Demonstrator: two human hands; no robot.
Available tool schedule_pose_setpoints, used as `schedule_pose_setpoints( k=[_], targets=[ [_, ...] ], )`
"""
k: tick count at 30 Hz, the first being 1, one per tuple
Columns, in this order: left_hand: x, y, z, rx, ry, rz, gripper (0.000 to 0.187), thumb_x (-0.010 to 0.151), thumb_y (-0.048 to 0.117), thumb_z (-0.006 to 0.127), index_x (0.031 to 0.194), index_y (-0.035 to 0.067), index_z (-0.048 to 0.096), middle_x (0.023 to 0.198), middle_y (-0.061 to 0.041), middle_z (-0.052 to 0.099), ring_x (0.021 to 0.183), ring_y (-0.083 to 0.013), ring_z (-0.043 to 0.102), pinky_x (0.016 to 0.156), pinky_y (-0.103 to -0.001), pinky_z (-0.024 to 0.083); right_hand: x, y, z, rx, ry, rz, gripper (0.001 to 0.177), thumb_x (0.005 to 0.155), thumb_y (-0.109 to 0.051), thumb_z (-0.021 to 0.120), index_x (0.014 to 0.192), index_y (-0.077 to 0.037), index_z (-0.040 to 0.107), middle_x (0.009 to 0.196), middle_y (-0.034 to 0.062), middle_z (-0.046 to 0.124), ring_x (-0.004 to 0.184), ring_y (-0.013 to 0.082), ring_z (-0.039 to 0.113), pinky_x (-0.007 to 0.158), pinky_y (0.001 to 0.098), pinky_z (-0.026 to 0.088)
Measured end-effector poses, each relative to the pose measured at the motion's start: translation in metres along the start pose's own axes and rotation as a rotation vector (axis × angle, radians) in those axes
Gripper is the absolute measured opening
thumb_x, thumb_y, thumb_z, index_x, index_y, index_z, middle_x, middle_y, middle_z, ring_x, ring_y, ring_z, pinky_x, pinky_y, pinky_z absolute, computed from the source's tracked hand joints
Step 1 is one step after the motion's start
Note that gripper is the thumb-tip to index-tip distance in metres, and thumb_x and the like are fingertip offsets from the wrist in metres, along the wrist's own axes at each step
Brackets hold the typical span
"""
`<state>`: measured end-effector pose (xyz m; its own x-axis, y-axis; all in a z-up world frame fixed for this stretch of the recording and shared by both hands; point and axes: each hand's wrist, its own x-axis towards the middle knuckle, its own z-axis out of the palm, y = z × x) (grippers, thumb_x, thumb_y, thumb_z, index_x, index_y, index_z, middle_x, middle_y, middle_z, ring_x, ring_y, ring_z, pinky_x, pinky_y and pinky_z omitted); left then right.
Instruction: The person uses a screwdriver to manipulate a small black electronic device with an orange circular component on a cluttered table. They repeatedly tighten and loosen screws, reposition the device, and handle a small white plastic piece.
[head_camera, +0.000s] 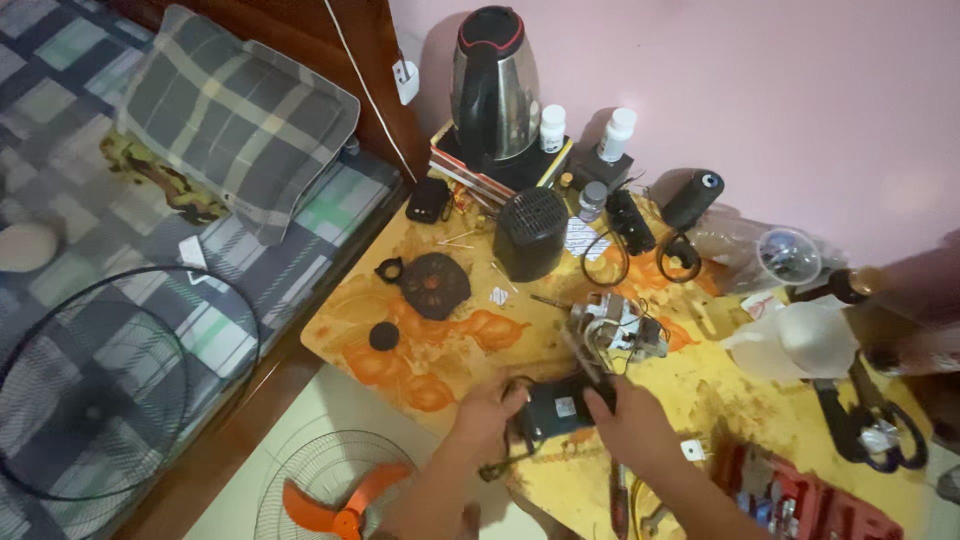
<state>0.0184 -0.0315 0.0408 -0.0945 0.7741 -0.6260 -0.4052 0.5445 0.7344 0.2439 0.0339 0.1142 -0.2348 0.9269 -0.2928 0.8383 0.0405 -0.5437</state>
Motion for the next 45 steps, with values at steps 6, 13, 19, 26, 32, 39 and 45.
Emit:
schedule_pose_setpoints(
  k=[6, 13, 19, 26, 32, 39, 45],
  targets=[
    [-0.009, -0.03, 0.013, 0.395, 0.032, 0.111, 0.09, 0.068, 0.011, 0.093, 0.148, 0.009, 0.049, 0.121, -0.017, 0.07, 0.096, -0.0231, 0.071, 0.079, -0.032, 0.059, -0.068, 0.001, -0.003, 0.33, -0.244, 0.321, 0.048, 0.092, -0.029, 0.066, 0.138, -0.016, 0.061, 0.072, 0.0152, 0.073, 0.062, 0.0239, 0.07, 0.061, 0.0406, 0.056],
    [-0.015, -0.037, 0.024, 0.498, 0.057, 0.196, 0.102, 0.062, 0.005, 0.093, 0.151, 0.007, 0.044, 0.126, -0.015, 0.07, 0.101, -0.0212, 0.075, 0.08, -0.032, 0.06, -0.077, -0.002, 0.002, 0.548, -0.367, 0.433, 0.037, 0.094, -0.016, 0.06, 0.128, -0.008, 0.072, 0.063, 0.0195, 0.065, 0.041, 0.0236, 0.061, 0.043, 0.0388, 0.049],
    [-0.019, -0.03, 0.027, 0.135, -0.093, 0.027, 0.079, 0.068, 0.0, 0.086, 0.14, -0.005, 0.054, 0.109, -0.017, 0.072, 0.091, -0.0223, 0.077, 0.07, -0.035, 0.067, -0.073, -0.034, -0.01, 0.349, -0.361, 0.412, 0.037, 0.094, -0.018, 0.057, 0.127, -0.012, 0.072, 0.069, 0.0149, 0.073, 0.04, 0.0246, 0.066, 0.043, 0.0374, 0.052],
    [-0.029, -0.025, 0.025, 0.285, -0.04, 0.186, 0.084, 0.067, 0.001, 0.087, 0.144, 0.001, 0.051, 0.11, -0.015, 0.073, 0.088, -0.0197, 0.073, 0.068, -0.035, 0.062, -0.07, -0.04, -0.009, 0.21, -0.307, 0.314, 0.035, 0.093, -0.023, 0.058, 0.121, -0.011, 0.076, 0.07, 0.0144, 0.075, 0.06, 0.0215, 0.076, 0.057, 0.0356, 0.059],
    [-0.035, -0.013, 0.027, 0.365, -0.03, 0.103, 0.096, 0.068, 0.001, 0.087, 0.152, 0.007, 0.041, 0.11, -0.016, 0.072, 0.083, -0.0206, 0.072, 0.063, -0.035, 0.06, -0.069, -0.034, -0.005, 0.066, -0.319, 0.305, 0.036, 0.092, -0.027, 0.06, 0.123, -0.016, 0.075, 0.072, 0.0115, 0.077, 0.064, 0.0194, 0.077, 0.064, 0.0351, 0.06],
    [-0.034, -0.014, 0.027, 0.323, -0.037, 0.121, 0.087, 0.069, -0.002, 0.086, 0.146, 0.008, 0.047, 0.106, -0.012, 0.071, 0.08, -0.019, 0.071, 0.061, -0.034, 0.06, -0.061, -0.045, -0.008, 0.154, -0.372, 0.33, 0.033, 0.092, -0.022, 0.057, 0.117, -0.011, 0.076, 0.073, 0.0139, 0.076, 0.057, 0.0223, 0.071, 0.056, 0.0365, 0.054],
    [-0.027, -0.023, 0.029, 0.232, -0.068, 0.105, 0.061, 0.07, -0.001, 0.084, 0.125, -0.001, 0.059, 0.097, -0.012, 0.076, 0.08, -0.0206, 0.075, 0.062, -0.034, 0.063, -0.026, -0.051, -0.012, 0.59, -0.446, 0.736, 0.013, 0.094, -0.013, 0.056, 0.093, -0.004, 0.065, 0.07, 0.0121, 0.063, 0.048, 0.0181, 0.048, 0.04, 0.0323, 0.033]
  ],
)
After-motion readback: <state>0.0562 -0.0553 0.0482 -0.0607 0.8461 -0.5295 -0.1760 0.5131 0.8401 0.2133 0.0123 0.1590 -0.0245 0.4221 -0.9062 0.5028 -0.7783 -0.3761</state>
